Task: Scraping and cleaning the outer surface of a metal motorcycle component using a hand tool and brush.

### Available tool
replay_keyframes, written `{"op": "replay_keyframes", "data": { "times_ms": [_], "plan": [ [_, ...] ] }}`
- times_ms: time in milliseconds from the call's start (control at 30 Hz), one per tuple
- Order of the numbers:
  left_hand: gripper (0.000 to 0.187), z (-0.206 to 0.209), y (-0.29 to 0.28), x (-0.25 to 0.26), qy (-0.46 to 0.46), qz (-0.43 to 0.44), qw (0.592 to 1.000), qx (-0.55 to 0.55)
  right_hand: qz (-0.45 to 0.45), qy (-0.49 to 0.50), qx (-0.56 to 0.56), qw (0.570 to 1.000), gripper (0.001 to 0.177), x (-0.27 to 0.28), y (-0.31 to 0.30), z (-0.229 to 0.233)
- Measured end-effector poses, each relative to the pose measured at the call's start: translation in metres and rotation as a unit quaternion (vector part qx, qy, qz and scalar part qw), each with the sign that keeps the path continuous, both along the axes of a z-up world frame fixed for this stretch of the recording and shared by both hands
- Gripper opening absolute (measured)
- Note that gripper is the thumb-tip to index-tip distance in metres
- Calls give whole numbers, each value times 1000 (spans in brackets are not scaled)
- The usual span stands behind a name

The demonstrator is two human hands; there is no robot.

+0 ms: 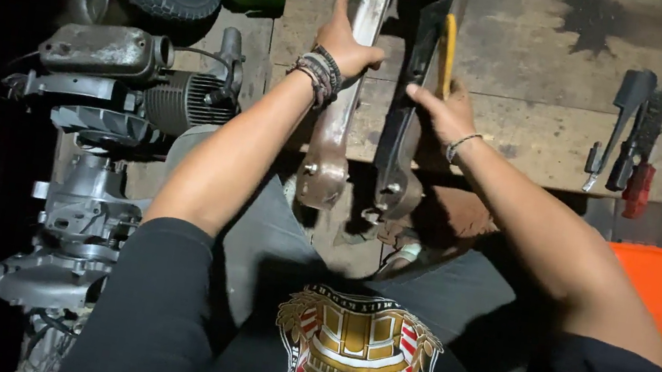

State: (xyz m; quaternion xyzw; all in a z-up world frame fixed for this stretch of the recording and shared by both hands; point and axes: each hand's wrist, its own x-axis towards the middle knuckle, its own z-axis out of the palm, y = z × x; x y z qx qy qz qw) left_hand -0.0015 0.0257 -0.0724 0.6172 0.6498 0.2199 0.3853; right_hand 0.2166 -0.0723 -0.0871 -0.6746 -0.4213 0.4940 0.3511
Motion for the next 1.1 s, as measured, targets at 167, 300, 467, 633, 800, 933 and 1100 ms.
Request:
{"op": "replay_keyframes", "data": {
  "times_ms": [167,300,467,633,800,933,1100],
  "plan": [
    [116,27,-13,23,-102,22,990,-92,-49,7,-15,999,67,18,-1,36],
    [82,-13,-6,60,-324,114,927,-148,-81,-114,-53,989,93,49,-4,46],
    [95,-59,-3,80,-175,48,965,-192,-95,-77,42,992,47,71,-13,52],
    [97,-81,-1,84,-129,15,972,-194,-102,-102,38,989,63,77,-18,40],
    [68,-82,-9,83,-139,15,972,-188,-57,-175,35,982,63,79,-18,32],
    [69,-70,-15,81,-118,12,975,-187,-46,-200,42,978,59,68,-21,53],
    [72,-100,-2,83,-151,18,974,-167,-31,-190,70,979,58,68,-18,62]
  ]
}}
